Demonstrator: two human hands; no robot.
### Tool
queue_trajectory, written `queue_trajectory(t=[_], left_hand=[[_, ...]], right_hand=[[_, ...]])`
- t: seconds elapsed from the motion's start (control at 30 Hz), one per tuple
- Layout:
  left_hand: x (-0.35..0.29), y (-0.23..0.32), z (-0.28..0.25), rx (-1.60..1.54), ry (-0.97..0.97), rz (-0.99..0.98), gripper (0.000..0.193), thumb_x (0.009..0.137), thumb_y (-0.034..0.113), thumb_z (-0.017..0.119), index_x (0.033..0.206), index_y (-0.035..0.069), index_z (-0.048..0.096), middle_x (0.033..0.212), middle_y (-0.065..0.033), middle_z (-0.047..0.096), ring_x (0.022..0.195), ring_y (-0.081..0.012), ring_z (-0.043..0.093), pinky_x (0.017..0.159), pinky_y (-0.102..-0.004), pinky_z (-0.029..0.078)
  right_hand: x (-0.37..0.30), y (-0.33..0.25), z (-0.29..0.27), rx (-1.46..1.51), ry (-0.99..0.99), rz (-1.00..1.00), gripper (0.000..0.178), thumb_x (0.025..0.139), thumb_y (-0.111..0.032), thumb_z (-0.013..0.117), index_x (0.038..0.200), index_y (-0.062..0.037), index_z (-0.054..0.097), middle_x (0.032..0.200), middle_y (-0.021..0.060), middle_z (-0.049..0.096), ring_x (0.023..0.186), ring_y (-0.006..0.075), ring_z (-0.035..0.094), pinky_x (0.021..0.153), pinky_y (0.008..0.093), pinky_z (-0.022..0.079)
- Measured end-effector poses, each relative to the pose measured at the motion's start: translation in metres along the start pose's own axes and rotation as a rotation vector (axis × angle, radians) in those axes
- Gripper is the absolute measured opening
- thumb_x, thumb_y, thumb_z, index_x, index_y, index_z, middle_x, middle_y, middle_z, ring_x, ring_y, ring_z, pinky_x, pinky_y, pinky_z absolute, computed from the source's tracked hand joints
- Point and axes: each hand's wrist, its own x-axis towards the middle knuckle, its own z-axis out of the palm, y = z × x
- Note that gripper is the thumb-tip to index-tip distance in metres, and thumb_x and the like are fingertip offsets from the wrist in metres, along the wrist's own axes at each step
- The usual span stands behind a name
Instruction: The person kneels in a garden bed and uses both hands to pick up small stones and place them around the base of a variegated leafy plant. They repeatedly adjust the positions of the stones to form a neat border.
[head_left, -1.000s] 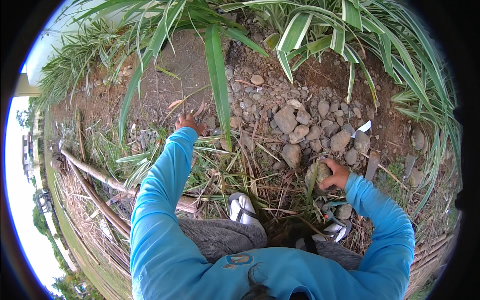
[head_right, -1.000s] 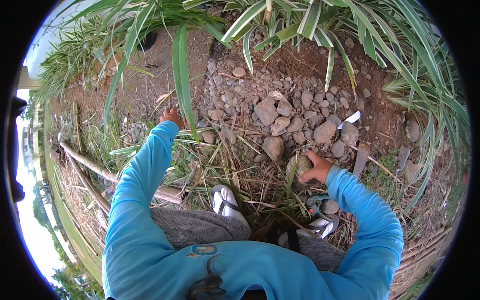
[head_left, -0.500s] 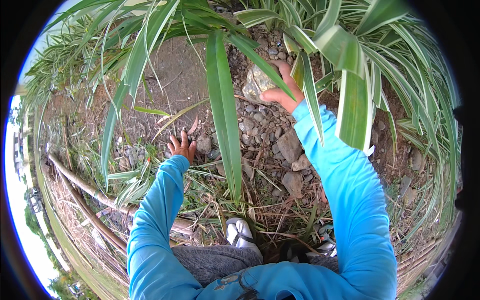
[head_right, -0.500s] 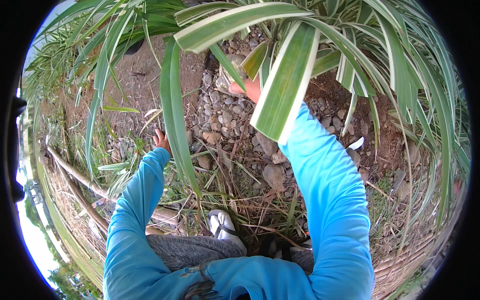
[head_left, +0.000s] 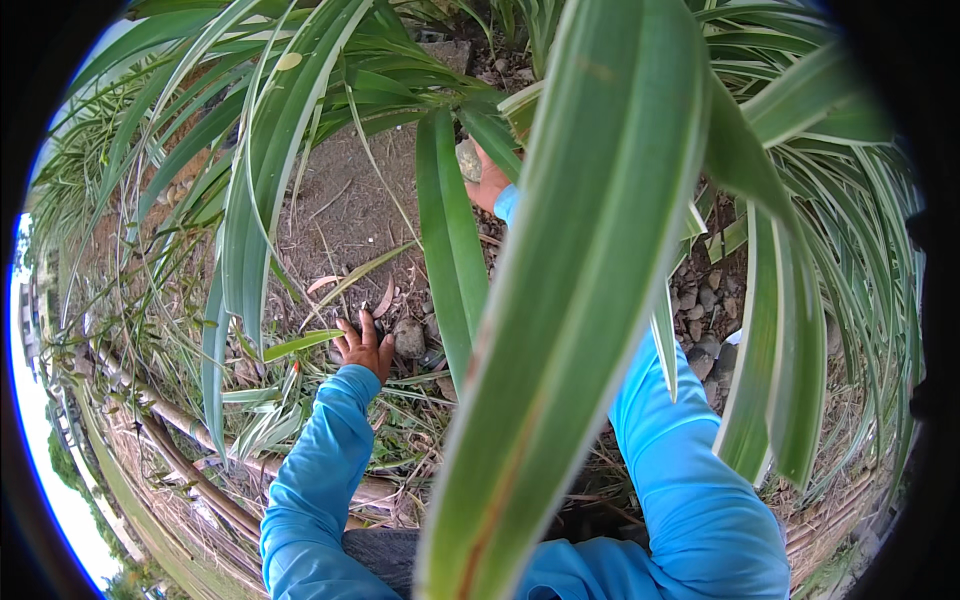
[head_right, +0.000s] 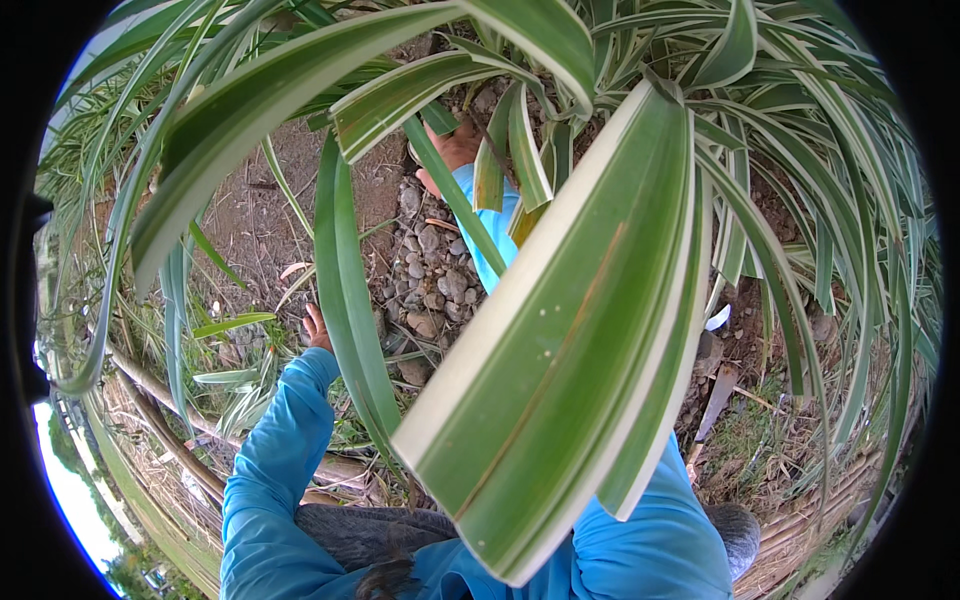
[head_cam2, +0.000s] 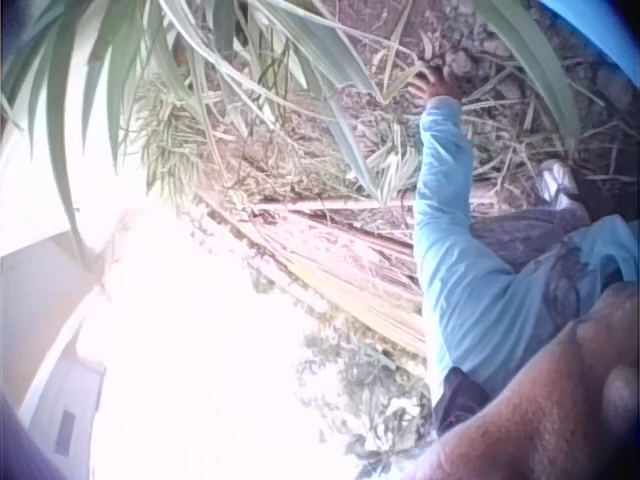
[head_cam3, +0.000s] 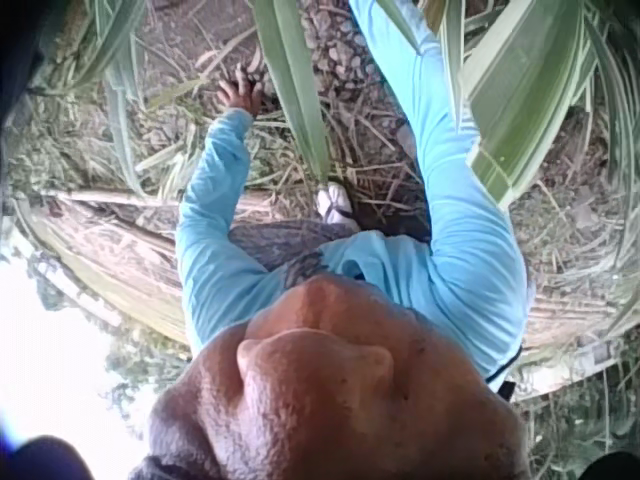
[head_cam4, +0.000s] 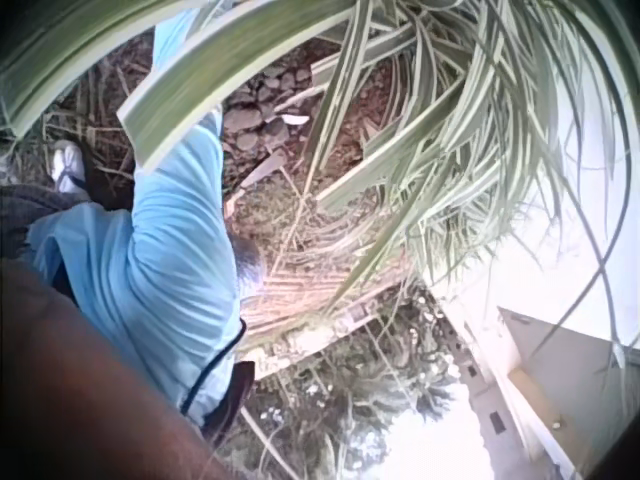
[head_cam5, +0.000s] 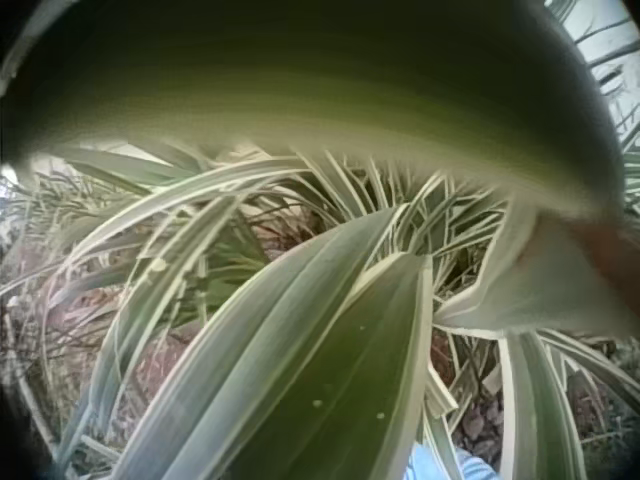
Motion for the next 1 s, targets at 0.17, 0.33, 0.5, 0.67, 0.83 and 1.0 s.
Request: queue_trajectory(t=[0.17,0.33,0.5,0.67,0.83,1.0], left_hand=[[-0.006,0.001,-0.002,-0.169,0.052,-0.008,0.075,0.095,0.050,0.039,0.151,0.008,0.009,0.146,-0.0428,0.004,0.132,-0.0651,0.004,0.110,-0.0622,0.014],[0.001,-0.002,0.015,-0.687,0.056,-0.017,0.075,0.095,0.050,0.038,0.151,0.009,0.008,0.147,-0.0409,0.002,0.132,-0.0651,0.005,0.110,-0.0617,0.015],[0.015,-0.005,0.013,0.008,-0.088,-0.034,0.078,0.093,0.057,0.037,0.151,0.015,0.007,0.149,-0.0387,0.001,0.132,-0.0642,0.005,0.110,-0.0625,0.014],[0.033,-0.010,0.014,-0.002,-0.024,-0.091,0.080,0.090,0.064,0.036,0.152,0.022,0.007,0.151,-0.0340,0.004,0.134,-0.0618,0.006,0.110,-0.0608,0.017],[0.039,-0.011,-0.001,-0.066,0.004,-0.064,0.081,0.089,0.068,0.034,0.152,0.023,0.009,0.151,-0.0338,0.010,0.134,-0.0607,0.010,0.111,-0.0586,0.017],[0.005,-0.001,-0.060,-0.328,0.095,-0.118,0.073,0.089,0.058,0.046,0.150,0.024,0.024,0.150,-0.0288,0.022,0.131,-0.0492,0.034,0.108,-0.0496,0.033]], right_hand=[[-0.008,-0.005,-0.015,-0.089,-0.069,-0.013,0.088,0.077,-0.024,0.072,0.149,-0.0134,0.022,0.149,0.0192,0.029,0.136,0.0386,0.031,0.113,0.0440,0.026],[-0.015,-0.020,-0.019,-0.158,-0.051,0.026,0.084,0.077,-0.018,0.069,0.148,-0.0161,0.024,0.149,0.0183,0.031,0.135,0.0388,0.032,0.113,0.0443,0.025],[-0.021,-0.045,-0.053,-0.149,-0.107,0.091,0.081,0.078,-0.023,0.068,0.147,-0.0178,0.026,0.147,0.0179,0.032,0.132,0.0386,0.034,0.111,0.0483,0.028],[-0.076,-0.066,-0.098,-0.022,-0.237,0.156,0.076,0.080,-0.028,0.068,0.145,-0.0200,0.029,0.144,0.0175,0.034,0.129,0.0385,0.036,0.107,0.0518,0.032],[-0.225,-0.038,-0.130,0.017,-0.082,-0.358,0.023,0.080,-0.015,0.062,0.102,-0.0065,0.060,0.120,0.0187,0.051,0.121,0.0409,0.042,0.101,0.0498,0.037],[-0.369,0.025,-0.177,-0.169,-0.250,-0.591,0.020,0.066,-0.011,0.061,0.085,-0.0090,0.060,0.091,0.0098,0.052,0.094,0.0305,0.051,0.083,0.0420,0.045]])
